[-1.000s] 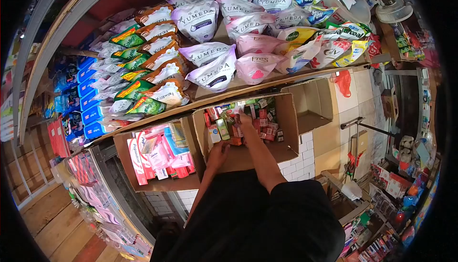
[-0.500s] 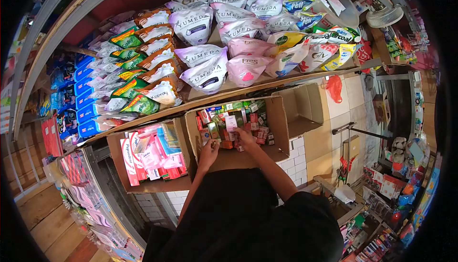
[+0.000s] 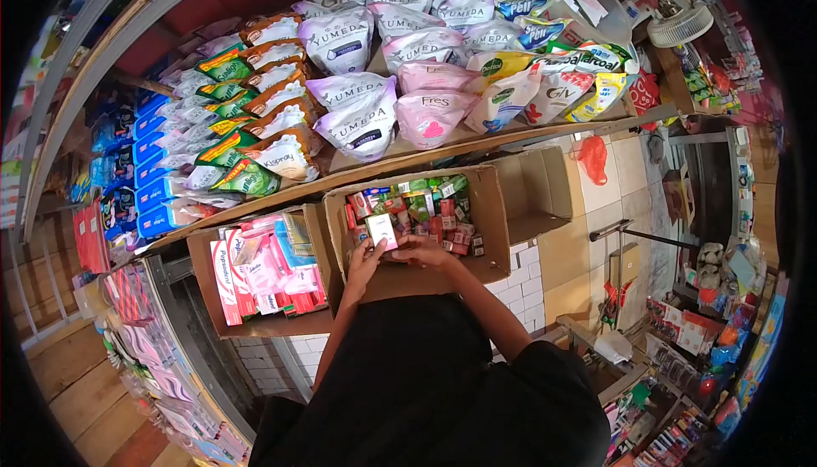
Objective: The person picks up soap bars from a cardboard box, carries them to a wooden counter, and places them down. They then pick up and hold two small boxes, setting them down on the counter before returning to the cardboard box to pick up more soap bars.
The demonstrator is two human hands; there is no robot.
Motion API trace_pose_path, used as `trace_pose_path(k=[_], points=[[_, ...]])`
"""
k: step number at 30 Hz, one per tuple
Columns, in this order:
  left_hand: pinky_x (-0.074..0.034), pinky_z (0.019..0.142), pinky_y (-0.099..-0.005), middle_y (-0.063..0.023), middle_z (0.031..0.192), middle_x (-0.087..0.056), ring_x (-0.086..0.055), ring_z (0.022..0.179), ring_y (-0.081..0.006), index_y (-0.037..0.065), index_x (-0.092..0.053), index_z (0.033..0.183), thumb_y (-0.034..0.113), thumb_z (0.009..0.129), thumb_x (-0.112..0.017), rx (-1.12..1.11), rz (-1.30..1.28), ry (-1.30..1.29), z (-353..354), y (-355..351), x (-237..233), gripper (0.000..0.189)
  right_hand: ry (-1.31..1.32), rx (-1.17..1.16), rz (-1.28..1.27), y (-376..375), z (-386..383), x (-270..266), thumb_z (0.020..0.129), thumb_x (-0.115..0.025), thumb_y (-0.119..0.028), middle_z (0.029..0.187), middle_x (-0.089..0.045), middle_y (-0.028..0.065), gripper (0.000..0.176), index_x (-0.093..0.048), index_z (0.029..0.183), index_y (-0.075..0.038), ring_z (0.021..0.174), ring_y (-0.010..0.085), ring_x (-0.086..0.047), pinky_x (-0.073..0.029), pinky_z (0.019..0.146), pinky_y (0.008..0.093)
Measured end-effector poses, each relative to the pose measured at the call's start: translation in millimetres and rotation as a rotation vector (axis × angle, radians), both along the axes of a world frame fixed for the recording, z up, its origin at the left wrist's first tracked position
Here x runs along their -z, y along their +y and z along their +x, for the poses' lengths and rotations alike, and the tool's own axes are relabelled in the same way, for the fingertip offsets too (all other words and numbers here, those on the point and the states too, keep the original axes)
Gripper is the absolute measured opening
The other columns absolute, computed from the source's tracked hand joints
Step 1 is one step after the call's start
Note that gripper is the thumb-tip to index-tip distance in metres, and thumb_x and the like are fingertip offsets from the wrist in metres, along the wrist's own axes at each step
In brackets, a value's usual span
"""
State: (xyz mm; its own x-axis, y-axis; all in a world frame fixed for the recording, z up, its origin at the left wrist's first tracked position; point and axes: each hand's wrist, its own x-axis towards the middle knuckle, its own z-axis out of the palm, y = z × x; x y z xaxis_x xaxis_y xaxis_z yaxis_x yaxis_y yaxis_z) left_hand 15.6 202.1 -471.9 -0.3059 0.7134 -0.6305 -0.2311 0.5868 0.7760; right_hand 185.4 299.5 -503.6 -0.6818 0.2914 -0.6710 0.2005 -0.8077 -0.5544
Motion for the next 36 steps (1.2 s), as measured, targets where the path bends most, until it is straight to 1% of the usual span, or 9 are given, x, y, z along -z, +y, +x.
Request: trace_pose_path(k=[4, 7, 11, 15, 18, 25, 31, 34, 36], points=[[-0.043, 0.076, -0.0242, 0.0024, 0.098, -0.066, -0.060, 0.087, -0.0079, 0.009, -0.064, 0.113, 0.041, 0.092, -0.065, 0.022, -0.063, -0.064, -6, -5, 11, 0.039, -0.252, -0.290, 0.305, 28, 11, 43, 0.078, -0.078, -0.022, 0.100, -0.068, 0.0087, 0.039, -0.058, 0.108, -0.006, 0.097, 0.0214, -0.067, -0.053, 0.082, 0.0368], [-0.043, 0.077, -0.0238, 0.0028, 0.096, -0.066, -0.059, 0.086, -0.0074, 0.008, -0.065, 0.111, 0.040, 0.092, -0.066, -0.004, -0.076, -0.066, -5, -4, 11, 0.037, -0.564, -0.336, 1.076, 44, 17, 92, 0.077, -0.074, -0.025, 0.111, -0.066, 0.0162, 0.047, -0.057, 0.118, -0.009, 0.102, 0.0320, -0.065, -0.052, 0.090, 0.0385], [-0.042, 0.071, -0.0225, 0.0031, 0.091, -0.064, -0.056, 0.081, -0.0052, 0.007, -0.066, 0.104, 0.036, 0.093, -0.066, 0.010, 0.034, -0.020, -8, -10, 42, 0.031, -0.742, -0.330, 0.866, 67, 6, 82, 0.076, -0.065, -0.014, 0.128, -0.058, 0.0235, 0.064, -0.049, 0.138, -0.020, 0.122, 0.0372, -0.054, -0.044, 0.104, 0.0437], [-0.042, 0.068, -0.0218, 0.0025, 0.087, -0.061, -0.052, 0.076, -0.0039, 0.004, -0.066, 0.096, 0.035, 0.094, -0.065, -0.011, 0.083, -0.026, -5, -8, 36, 0.032, -0.742, -0.525, 0.909, 73, 13, 145, 0.078, -0.060, -0.016, 0.138, -0.050, 0.0244, 0.068, -0.043, 0.144, -0.015, 0.131, 0.0344, -0.045, -0.038, 0.109, 0.0397], [-0.044, 0.071, -0.0222, 0.0022, 0.087, -0.062, -0.054, 0.077, -0.0049, 0.003, -0.066, 0.099, 0.035, 0.094, -0.065, 0.022, 0.065, -0.007, -8, -8, 37, 0.033, -0.764, -0.553, 0.903, 75, 12, 106, 0.079, -0.059, -0.015, 0.141, -0.046, 0.0238, 0.069, -0.040, 0.145, -0.013, 0.133, 0.0338, -0.043, -0.037, 0.110, 0.0382], [-0.043, 0.069, -0.0224, 0.0043, 0.083, -0.061, -0.053, 0.073, -0.0054, 0.005, -0.067, 0.099, 0.037, 0.093, -0.066, -0.050, 0.033, -0.060, -3, -2, 14, 0.033, -0.784, 0.061, 0.884, 60, 27, 64, 0.069, -0.079, -0.012, 0.096, -0.070, 0.0156, 0.035, -0.073, 0.103, -0.007, 0.087, 0.0316, -0.068, -0.054, 0.076, 0.0374], [-0.039, 0.063, -0.0210, 0.0053, 0.082, -0.061, -0.050, 0.069, -0.0040, 0.005, -0.067, 0.098, 0.037, 0.092, -0.067, -0.017, -0.034, -0.028, -4, -2, 9, 0.032, -0.890, -0.014, 1.356, 59, 39, 100, 0.067, -0.077, -0.011, 0.079, -0.066, 0.0172, 0.019, -0.067, 0.082, -0.005, 0.074, 0.0381, -0.067, -0.053, 0.065, 0.0425], [-0.040, 0.062, -0.0210, 0.0046, 0.083, -0.062, -0.053, 0.071, -0.0042, 0.006, -0.067, 0.098, 0.036, 0.093, -0.067, -0.032, 0.019, -0.023, -2, -2, 7, 0.031, -0.961, -0.046, 1.196, 56, 31, 69, 0.067, -0.076, -0.011, 0.083, -0.066, 0.0164, 0.020, -0.063, 0.081, -0.006, 0.080, 0.0386, -0.065, -0.053, 0.071, 0.0455], [-0.041, 0.063, -0.0210, 0.0038, 0.084, -0.063, -0.056, 0.073, -0.0050, 0.005, -0.067, 0.100, 0.035, 0.093, -0.067, -0.042, 0.016, -0.060, -2, -2, 5, 0.030, -0.818, 0.228, 0.930, 51, 29, 69, 0.066, -0.076, -0.011, 0.088, -0.066, 0.0152, 0.023, -0.064, 0.086, -0.009, 0.085, 0.0377, -0.064, -0.051, 0.074, 0.0467]])
